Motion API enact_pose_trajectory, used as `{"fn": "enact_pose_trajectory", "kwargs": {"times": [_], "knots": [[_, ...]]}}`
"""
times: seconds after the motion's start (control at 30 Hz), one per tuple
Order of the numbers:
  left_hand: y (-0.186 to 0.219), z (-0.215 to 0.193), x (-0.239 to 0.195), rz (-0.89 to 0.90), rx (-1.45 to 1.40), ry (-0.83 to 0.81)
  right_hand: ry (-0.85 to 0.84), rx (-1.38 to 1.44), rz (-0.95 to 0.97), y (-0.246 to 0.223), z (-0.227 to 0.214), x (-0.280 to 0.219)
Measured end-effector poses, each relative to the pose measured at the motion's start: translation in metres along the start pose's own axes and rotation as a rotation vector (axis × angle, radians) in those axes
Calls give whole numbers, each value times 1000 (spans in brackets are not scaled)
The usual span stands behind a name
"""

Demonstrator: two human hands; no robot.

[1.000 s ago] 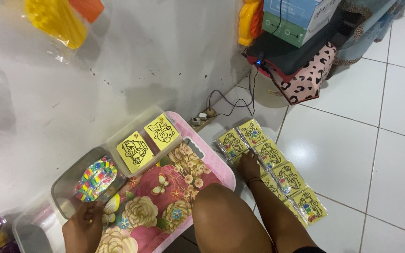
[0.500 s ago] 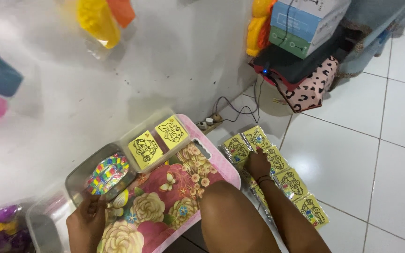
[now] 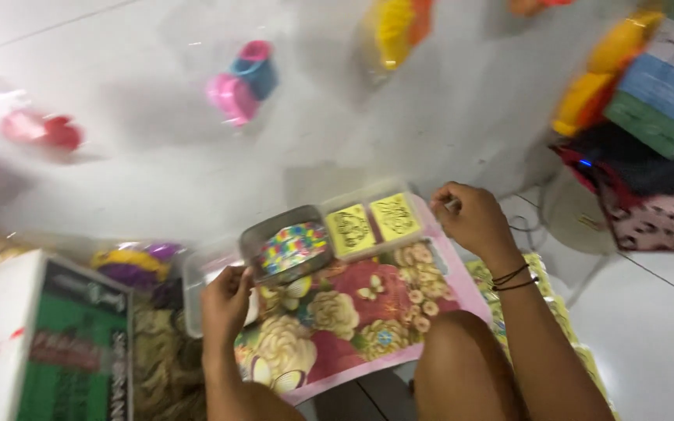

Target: The person assembles small craft kits by placing a yellow card with a vehicle outline into a clear plastic bag, adding colorful beads, and sealing the bag. The person repeats this process for multiple kits, arranging the finished packages on the floor.

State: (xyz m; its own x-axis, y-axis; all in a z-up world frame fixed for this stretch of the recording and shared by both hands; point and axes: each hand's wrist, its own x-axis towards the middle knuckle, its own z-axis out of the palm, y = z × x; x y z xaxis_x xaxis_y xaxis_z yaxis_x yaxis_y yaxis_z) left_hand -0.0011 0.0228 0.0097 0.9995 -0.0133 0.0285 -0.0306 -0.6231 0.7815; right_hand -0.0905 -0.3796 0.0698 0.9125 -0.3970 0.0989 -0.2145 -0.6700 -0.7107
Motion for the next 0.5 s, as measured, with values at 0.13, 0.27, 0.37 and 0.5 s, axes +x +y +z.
{"fn": "enact_pose_trajectory", "kwargs": {"times": [0.13, 0.27, 0.37, 0.5], "knots": [[-14, -14, 3, 30, -105, 80, -122, -75, -207, -74, 31, 6], [-46, -15, 20, -6, -180, 53, -564, -503, -402, -131, 80, -11], [-63, -20, 27, -41, -185, 69, -854, -680, -423, -130, 140, -27], [-93, -19, 41, -85, -205, 77, -1173, -1020, -532, -7, 299, -16]]}}
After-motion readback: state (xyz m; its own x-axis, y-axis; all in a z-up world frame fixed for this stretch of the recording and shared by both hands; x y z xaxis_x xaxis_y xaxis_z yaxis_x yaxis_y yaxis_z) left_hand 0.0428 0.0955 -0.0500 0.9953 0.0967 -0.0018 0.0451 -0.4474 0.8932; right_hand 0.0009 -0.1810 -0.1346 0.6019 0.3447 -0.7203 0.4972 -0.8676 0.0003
